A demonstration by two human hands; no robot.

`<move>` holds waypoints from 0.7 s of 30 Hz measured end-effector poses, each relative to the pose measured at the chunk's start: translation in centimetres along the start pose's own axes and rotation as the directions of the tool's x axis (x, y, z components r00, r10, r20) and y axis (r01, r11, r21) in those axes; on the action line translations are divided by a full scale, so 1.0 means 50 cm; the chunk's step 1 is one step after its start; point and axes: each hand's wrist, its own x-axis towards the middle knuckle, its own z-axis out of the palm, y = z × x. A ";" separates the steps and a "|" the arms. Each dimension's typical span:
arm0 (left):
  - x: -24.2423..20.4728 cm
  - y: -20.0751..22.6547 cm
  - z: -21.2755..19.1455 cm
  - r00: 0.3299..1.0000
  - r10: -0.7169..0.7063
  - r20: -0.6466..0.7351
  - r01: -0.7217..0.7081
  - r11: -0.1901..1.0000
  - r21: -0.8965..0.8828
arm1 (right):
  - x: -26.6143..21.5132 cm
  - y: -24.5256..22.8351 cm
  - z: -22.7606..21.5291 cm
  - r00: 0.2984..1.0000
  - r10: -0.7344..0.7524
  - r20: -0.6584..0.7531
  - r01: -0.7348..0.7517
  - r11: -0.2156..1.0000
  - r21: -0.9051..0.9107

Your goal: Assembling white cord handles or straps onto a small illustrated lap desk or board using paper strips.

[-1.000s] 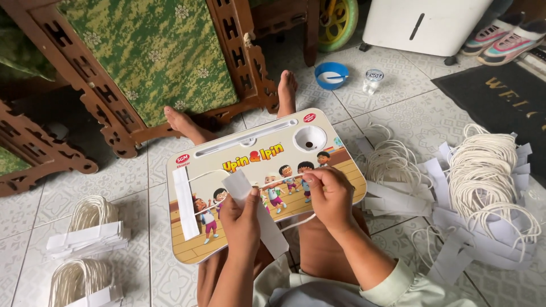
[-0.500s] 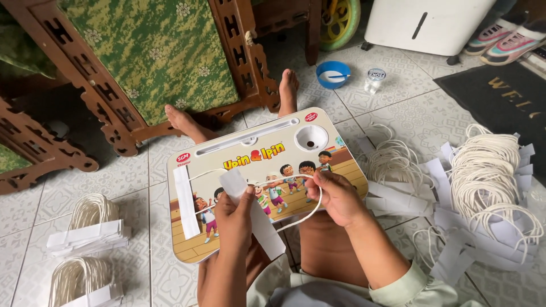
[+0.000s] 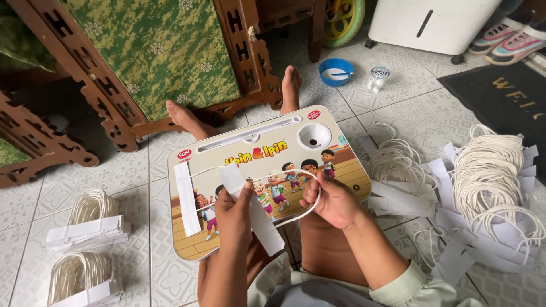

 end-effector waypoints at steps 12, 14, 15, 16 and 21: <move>-0.031 -0.032 0.036 0.977 0.204 -0.066 -0.183 0.954 0.238 | 0.012 -0.004 -0.025 0.990 0.139 0.037 -0.144 0.965 0.220; -0.036 -0.022 0.041 0.972 0.225 -0.062 -0.201 0.943 0.266 | 0.010 -0.013 -0.018 0.985 0.160 0.058 -0.170 0.955 0.243; -0.039 -0.017 0.043 0.968 0.243 -0.055 -0.217 0.931 0.295 | 0.008 -0.017 -0.014 0.980 0.182 0.075 -0.195 0.944 0.266; -0.037 -0.010 0.046 0.968 0.244 -0.057 -0.218 0.930 0.296 | 0.010 -0.020 -0.004 0.980 0.182 0.077 -0.196 0.944 0.265; -0.051 0.047 0.061 0.973 0.222 -0.061 -0.197 0.940 0.279 | 0.002 -0.020 0.051 0.996 0.039 0.083 -0.061 0.960 0.274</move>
